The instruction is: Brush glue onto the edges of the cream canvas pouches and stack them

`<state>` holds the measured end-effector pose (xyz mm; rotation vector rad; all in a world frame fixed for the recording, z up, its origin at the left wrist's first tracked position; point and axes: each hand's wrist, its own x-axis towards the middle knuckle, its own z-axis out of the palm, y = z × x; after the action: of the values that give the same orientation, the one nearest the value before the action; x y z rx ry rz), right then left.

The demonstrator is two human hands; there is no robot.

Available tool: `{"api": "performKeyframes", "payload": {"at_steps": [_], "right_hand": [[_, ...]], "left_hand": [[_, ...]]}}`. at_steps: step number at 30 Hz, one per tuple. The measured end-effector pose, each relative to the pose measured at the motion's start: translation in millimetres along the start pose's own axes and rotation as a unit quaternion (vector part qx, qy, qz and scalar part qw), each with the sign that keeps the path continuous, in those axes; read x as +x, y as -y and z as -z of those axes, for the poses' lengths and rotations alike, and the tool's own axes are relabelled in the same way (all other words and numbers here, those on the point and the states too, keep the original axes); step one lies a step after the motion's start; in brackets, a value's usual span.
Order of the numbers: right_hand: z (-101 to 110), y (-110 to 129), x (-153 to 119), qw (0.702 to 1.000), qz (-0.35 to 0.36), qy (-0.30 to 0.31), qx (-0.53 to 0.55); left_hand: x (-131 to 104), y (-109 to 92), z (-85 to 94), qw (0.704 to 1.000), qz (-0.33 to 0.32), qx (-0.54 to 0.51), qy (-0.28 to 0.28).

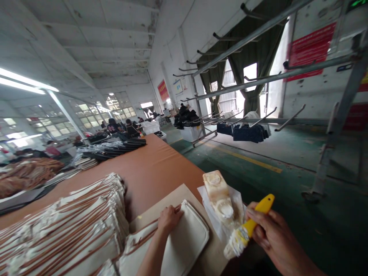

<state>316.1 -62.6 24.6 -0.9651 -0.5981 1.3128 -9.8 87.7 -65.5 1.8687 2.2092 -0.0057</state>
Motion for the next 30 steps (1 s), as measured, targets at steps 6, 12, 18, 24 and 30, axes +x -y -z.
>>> {"api": "performKeyframes", "payload": {"at_steps": [6,12,18,24,30], "right_hand": [[-1.3,7.3,-7.4,1.0,0.017,-0.009,-0.017],[-3.0,10.9,-13.6,1.0,0.025,0.002,-0.018],[-6.6,8.8,-3.5,0.997,0.066,0.027,0.006],[-32.3,19.1,1.5,0.984,0.142,0.084,-0.074],[-56.2,30.1,-11.4,0.928,0.267,0.157,-0.206]], "left_hand": [[3.7,3.9,0.3,1.0,0.003,-0.006,0.027],[-12.8,-1.1,10.0,0.997,-0.033,-0.063,-0.008],[-63.8,-16.5,35.0,0.963,-0.148,-0.22,-0.042],[-132.9,-36.0,67.0,0.904,-0.239,-0.355,0.0],[-171.0,-52.9,86.1,0.883,-0.278,-0.376,0.042]]}}
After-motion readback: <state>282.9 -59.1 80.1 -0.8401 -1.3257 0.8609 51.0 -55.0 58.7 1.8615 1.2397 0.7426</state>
